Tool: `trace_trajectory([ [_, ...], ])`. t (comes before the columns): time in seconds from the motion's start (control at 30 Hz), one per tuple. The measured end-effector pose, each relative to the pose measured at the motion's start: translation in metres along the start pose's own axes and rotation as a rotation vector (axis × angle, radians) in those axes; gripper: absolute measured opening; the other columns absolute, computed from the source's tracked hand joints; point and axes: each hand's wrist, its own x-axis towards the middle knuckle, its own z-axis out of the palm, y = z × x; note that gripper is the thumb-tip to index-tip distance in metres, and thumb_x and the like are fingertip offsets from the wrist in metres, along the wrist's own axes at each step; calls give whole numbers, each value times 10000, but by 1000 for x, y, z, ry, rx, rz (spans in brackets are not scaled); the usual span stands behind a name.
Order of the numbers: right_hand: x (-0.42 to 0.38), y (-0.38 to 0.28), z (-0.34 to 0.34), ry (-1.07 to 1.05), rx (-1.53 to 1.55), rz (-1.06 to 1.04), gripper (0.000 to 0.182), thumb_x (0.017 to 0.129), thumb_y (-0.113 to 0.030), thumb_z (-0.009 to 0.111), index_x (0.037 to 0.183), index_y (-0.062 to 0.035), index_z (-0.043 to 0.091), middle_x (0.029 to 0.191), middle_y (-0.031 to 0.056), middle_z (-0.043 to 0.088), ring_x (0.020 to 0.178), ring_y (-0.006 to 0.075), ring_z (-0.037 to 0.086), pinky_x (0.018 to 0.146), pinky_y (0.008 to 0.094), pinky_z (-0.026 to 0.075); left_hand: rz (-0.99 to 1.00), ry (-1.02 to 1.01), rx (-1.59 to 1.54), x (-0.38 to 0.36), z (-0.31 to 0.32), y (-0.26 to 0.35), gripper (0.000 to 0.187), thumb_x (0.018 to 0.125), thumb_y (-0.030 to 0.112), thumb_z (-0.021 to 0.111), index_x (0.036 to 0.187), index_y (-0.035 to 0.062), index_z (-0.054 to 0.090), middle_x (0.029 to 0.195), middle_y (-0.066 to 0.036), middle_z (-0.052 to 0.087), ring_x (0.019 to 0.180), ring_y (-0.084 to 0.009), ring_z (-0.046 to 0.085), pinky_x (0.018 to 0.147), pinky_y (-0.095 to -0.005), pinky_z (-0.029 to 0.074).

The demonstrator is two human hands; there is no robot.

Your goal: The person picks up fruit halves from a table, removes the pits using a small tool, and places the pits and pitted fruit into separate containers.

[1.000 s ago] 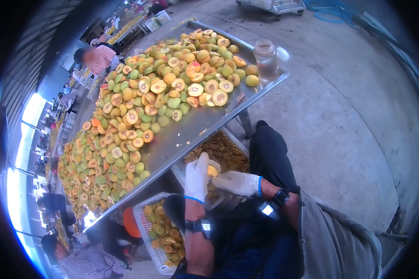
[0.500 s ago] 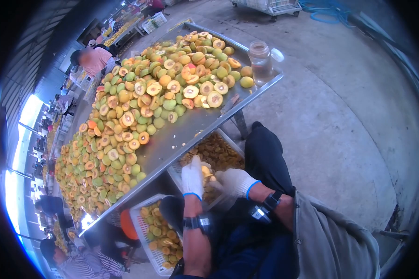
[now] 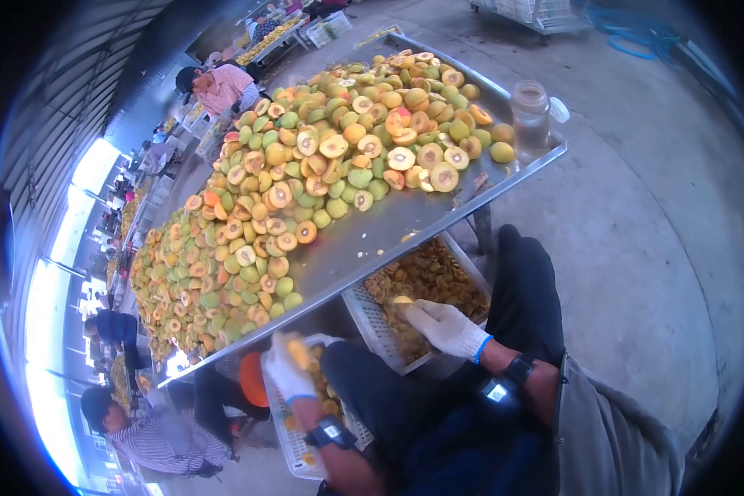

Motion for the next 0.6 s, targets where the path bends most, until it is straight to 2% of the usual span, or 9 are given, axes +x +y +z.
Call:
trace_trajectory([
  [0.03,8,11,3,67,-124,-199,419,1060,-409,548,1147,-18,670,848,128,693,777,257,674,745,383,524,31,196,21,11,-15,-21,290,997,229,583,1065,-13,729,937,-157,730,827,-238,709,710,-399,539],
  [0.07,10,12,3,71,-118,-192,419,1060,-409,548,1147,-18,670,848,128,693,777,257,674,745,383,524,162,304,343,13,-34,-35,306,1007,229,580,1073,-29,731,961,-173,738,860,-262,710,755,-414,541],
  [0.1,13,12,4,87,-197,-212,400,1050,-395,557,1141,-20,663,894,169,699,854,328,683,783,421,526,295,411,665,16,-46,-48,321,1016,229,577,1081,-44,734,985,-189,746,893,-286,712,800,-429,543],
  [0.13,15,11,5,104,-278,-233,381,1039,-381,566,1134,-22,655,940,211,706,931,398,693,822,459,528,296,407,669,15,-45,-45,321,1016,229,577,1081,-44,734,985,-189,746,893,-286,712,800,-429,543],
  [0.2,18,12,8,139,-405,-267,366,1031,-376,575,1143,-35,647,989,219,701,960,425,683,830,475,533,236,411,378,3,-41,-29,342,999,242,619,1128,-56,726,1085,-186,756,969,-300,719,871,-438,547],
  [0.33,26,29,12,248,-631,-374,360,1004,-372,609,1192,-65,621,1092,212,670,977,438,678,853,513,544,404,76,255,-30,44,16,386,899,181,760,1196,-60,705,1153,-178,739,1050,-278,707,946,-387,548],
  [0.4,24,29,10,251,-654,-376,355,998,-368,618,1187,-67,621,1092,211,661,955,434,683,841,515,550,290,-202,136,-46,88,31,455,858,178,810,1226,-63,693,1149,-183,736,1050,-266,703,940,-360,550],
  [0.47,24,30,8,259,-674,-379,351,993,-365,627,1182,-70,622,1092,209,651,934,430,688,829,517,557,171,-289,39,-59,126,37,503,834,202,837,1246,-48,691,1164,-173,734,1054,-238,704,941,-343,548],
  [0.6,29,49,1,259,-806,-278,347,956,-309,681,1199,-70,615,1040,185,639,919,404,680,781,504,564,332,-441,120,-61,153,21,502,853,209,833,1273,-27,688,1138,-171,748,1022,-239,713,934,-360,553],
])
